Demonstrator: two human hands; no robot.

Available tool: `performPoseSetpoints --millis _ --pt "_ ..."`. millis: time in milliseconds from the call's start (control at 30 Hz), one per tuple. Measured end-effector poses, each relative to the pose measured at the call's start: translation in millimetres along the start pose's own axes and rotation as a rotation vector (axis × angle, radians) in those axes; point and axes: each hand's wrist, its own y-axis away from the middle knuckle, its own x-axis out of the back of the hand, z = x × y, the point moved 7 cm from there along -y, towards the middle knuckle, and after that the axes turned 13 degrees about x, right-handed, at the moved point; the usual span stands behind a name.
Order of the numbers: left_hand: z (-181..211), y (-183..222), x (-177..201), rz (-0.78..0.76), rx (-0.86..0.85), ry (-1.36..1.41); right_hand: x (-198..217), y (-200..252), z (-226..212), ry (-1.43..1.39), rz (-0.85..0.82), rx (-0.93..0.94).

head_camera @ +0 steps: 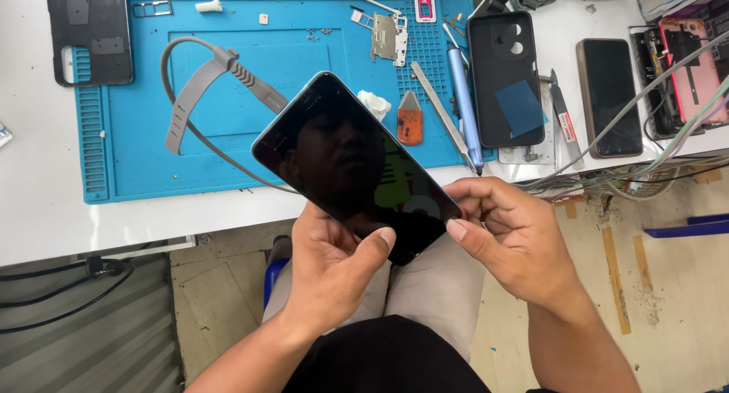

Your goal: Cleaning a smartphone screen with a cloth and removing a protective film

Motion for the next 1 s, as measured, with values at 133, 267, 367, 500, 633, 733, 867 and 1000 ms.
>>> performPoseSetpoints --millis 133,267,367,500,633,733,867,1000 --pt "-1.2 1.2 -3.6 0.010 0.018 0.028 1.9 5.5 19.9 0.015 0.059 0.056" --pt "-1.7 1.0 -3.6 0.004 0.057 0.027 -0.7 11.1 23.9 0.002 0.111 0.096" --pt "1.3 -2.3 -3.6 -0.005 0.035 0.014 -0.6 10.1 27.8 -0.012 0.151 0.097" --pt "0.3 -10.1 4.3 0.006 -0.028 0.119 -1.5 1.2 26.7 -0.153 0.144 0.201" --pt "-23.2 -19.5 22.4 0.031 -0.021 0.235 -8.0 -1.6 8.7 -0.255 0.096 0.225" --pt "-35.2 -20.4 26.2 0.059 0.128 0.373 -6.5 -1.5 5.3 -0.296 0.025 0.232" --pt "-33.9 -25.9 27.2 0.041 0.213 0.412 -8.1 -14.9 -14.9 -0.273 -0.009 0.273" --pt "-26.6 -22.0 21.8 0.042 0.322 0.518 -10.1 -21.3 -23.1 -0.223 -0.026 0.373"
